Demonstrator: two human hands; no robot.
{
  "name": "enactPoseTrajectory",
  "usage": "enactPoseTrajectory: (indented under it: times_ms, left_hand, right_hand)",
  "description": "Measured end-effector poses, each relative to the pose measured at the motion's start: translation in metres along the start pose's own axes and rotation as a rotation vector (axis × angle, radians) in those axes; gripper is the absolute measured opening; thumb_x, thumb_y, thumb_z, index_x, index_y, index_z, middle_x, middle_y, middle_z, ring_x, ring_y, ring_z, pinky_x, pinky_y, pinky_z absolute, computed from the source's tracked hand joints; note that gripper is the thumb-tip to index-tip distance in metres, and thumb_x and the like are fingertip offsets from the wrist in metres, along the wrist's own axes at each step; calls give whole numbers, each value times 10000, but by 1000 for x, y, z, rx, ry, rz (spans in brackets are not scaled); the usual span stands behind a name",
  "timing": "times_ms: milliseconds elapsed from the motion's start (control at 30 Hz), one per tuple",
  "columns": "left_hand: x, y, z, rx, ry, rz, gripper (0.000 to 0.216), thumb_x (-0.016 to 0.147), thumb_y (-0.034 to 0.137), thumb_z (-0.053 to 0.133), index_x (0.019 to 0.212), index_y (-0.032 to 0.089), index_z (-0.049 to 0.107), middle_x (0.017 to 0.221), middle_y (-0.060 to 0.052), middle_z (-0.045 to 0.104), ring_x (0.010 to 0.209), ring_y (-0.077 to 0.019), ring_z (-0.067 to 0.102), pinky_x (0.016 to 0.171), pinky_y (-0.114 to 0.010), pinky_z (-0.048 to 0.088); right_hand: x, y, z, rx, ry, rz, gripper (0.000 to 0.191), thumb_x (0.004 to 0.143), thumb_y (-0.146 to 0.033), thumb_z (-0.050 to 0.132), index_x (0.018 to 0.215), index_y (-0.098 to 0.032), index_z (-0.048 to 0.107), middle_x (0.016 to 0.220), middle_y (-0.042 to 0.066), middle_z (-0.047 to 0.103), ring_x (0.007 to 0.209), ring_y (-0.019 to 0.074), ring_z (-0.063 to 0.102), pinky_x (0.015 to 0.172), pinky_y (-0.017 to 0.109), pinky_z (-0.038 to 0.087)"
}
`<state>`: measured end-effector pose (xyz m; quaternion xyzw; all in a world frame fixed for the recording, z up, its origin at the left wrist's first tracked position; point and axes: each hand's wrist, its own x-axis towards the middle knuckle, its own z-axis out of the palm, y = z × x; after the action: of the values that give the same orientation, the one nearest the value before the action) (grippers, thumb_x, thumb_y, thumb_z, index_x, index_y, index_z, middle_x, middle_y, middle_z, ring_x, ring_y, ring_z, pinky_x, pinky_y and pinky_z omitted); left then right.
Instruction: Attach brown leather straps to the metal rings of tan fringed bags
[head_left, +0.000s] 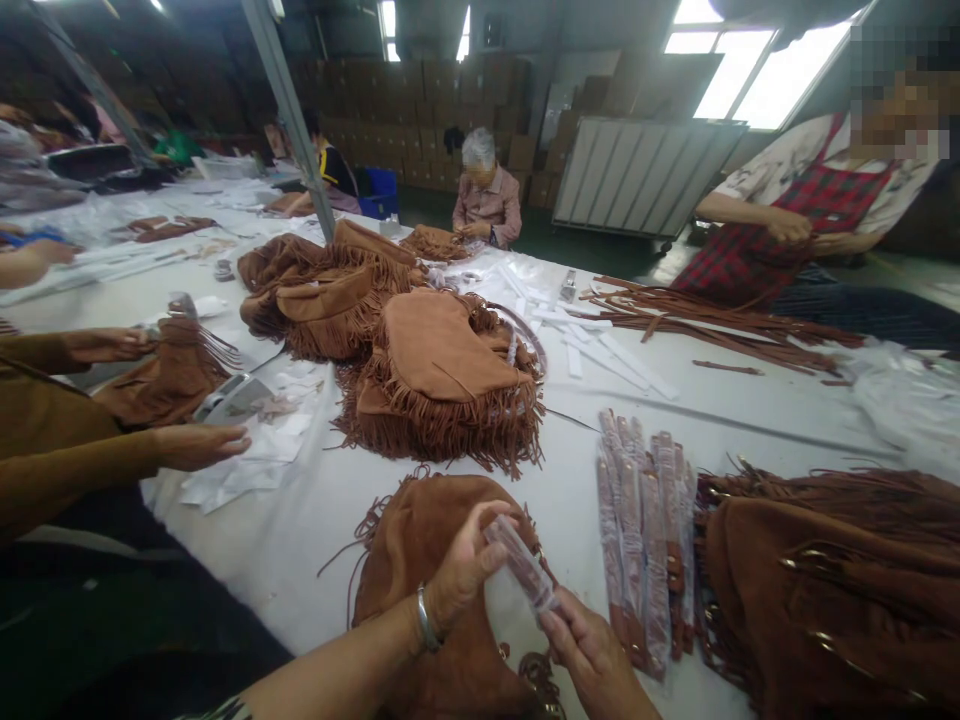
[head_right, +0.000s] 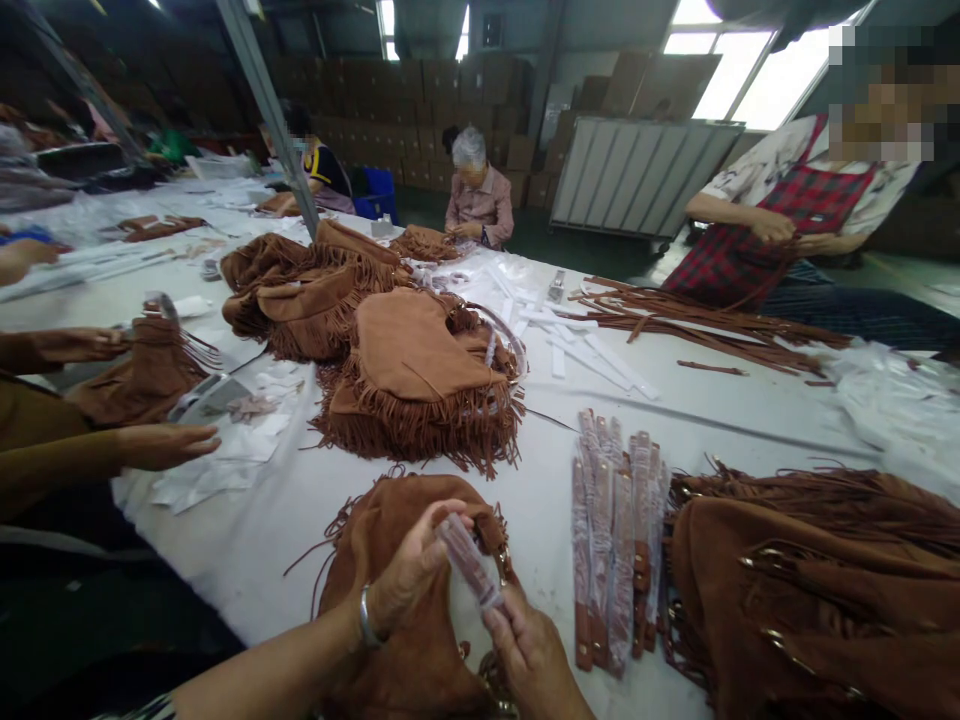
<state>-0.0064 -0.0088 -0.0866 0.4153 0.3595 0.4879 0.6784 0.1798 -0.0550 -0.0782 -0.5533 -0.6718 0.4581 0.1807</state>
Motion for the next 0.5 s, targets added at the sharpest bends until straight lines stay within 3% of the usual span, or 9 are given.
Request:
enactPoseTrajectory:
  times_ms: [67, 167, 300, 400, 500]
  left_hand:
    - [4, 11, -9, 156, 123, 65, 450, 787, 540, 531, 1009, 151, 576, 896, -63, 575, 804, -157, 526, 744, -268, 429]
    - [8, 18, -15, 384, 200, 112, 356, 801, 465, 547, 776, 125, 648, 720, -41, 577, 672, -131, 508, 646, -237, 417]
    - [2, 2, -3, 198, 232, -32, 364, 689, 469, 669, 738, 111, 626, 616, -14, 555, 528, -89, 462, 489, -195, 365]
    - [-8, -14, 12, 41, 156, -175, 426, 653, 512, 681, 722, 102, 591, 530, 19, 483, 422, -52, 376, 401, -175, 282]
    - [-16, -25, 22, 37, 81, -205, 459, 684, 550, 638, 726, 95, 592, 534, 10, 486, 416, -48, 381, 401, -172, 267]
  right_hand:
    - [-1, 1, 1, -21, -10, -5, 290, 879, -426, 335, 798, -215, 517, 599, -20, 495, 571, 157, 494, 553, 243, 382]
    - [0, 0, 3, -22, 2, -30, 309, 870, -438, 350, 765, -219, 541, 624, -6, 539, 600, 167, 513, 579, 248, 402]
    - [2, -3, 6, -13, 13, -54, 325, 866, -446, 356, 773, -230, 581, 624, 0, 567, 598, 172, 528, 584, 248, 421]
    - [1, -5, 5, -28, 12, -66, 315, 867, -432, 367, 773, -225, 585, 618, 0, 570, 575, 165, 521, 578, 247, 418]
    - [-3, -4, 6, -44, -20, -47, 310, 885, -404, 349, 798, -213, 577, 611, -4, 570, 566, 157, 522, 556, 242, 405]
